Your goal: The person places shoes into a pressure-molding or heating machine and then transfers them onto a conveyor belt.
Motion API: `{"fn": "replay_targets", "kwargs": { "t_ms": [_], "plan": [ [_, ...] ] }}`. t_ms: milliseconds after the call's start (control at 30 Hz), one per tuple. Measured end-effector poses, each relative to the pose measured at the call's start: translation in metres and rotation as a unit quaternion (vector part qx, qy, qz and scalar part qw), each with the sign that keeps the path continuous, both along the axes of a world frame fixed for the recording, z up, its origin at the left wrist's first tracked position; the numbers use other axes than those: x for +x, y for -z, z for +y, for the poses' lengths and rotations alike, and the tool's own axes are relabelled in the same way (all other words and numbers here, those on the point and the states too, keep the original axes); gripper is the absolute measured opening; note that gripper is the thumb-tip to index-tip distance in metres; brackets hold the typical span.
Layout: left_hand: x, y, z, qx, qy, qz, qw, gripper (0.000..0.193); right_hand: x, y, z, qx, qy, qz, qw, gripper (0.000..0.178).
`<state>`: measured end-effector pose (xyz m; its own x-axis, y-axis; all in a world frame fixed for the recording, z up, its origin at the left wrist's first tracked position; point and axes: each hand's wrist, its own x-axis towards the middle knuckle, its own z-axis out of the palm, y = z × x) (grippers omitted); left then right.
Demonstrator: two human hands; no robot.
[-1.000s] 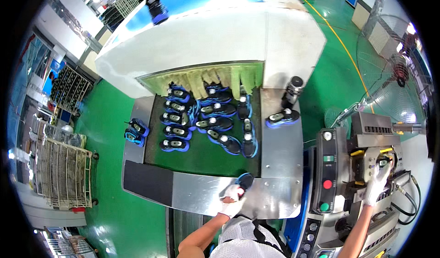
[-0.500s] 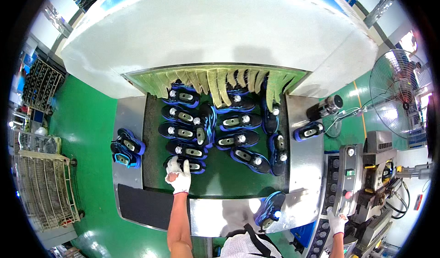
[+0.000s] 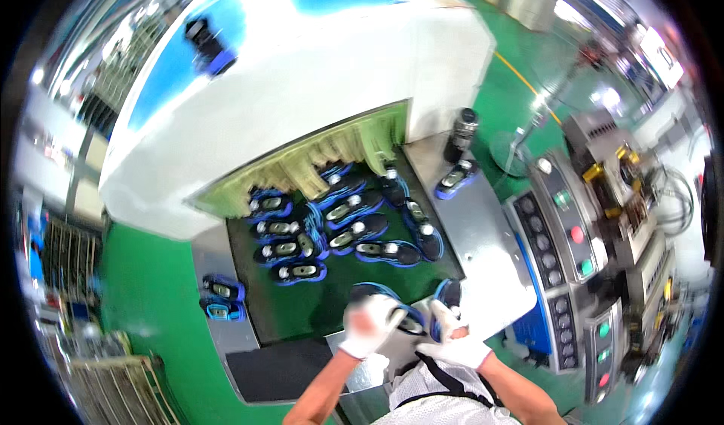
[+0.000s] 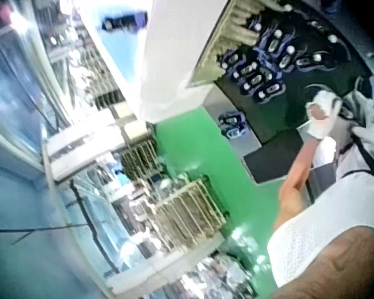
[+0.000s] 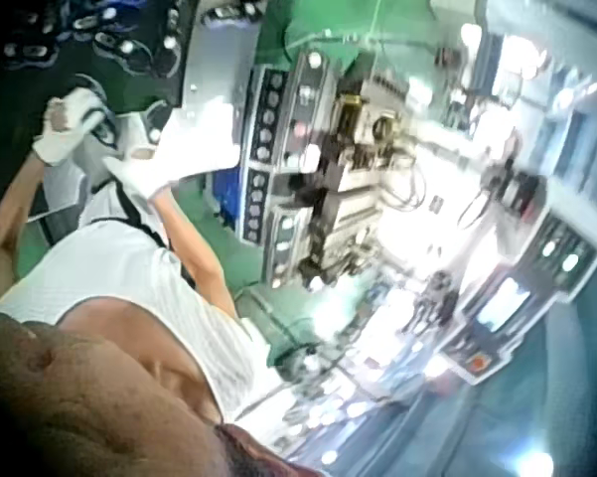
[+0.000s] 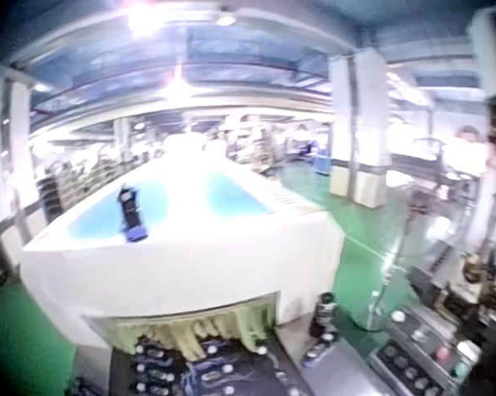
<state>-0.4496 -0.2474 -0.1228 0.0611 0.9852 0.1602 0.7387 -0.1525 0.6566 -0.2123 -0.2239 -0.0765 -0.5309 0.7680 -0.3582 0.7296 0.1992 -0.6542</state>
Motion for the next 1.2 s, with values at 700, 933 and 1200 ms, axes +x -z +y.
{"fn": "replay_targets", "kwargs": {
  "t_ms": [700, 933, 1200],
  "plan": [
    [0.711, -0.155, 0.050, -0.106, 0.506, -0.206, 0.831, 0.067, 0.441, -0.095, -0.283, 0.115, 0.713, 0.611, 0.326, 0.047],
    [0.954, -0.076, 0.082, -0.080, 0.396, -0.022, 0.915, 0.077, 0.466, -0.109, -0.314, 0.136, 0.840, 0.490, 0.188, 0.012],
    [1.022, -0.010, 0.171, -0.146, 0.394, -0.030, 0.907, 0.057, 0.488, -0.079, -0.316, 0.081, 0.841, 0.484, 0.227, 0.048]
  ]
}}
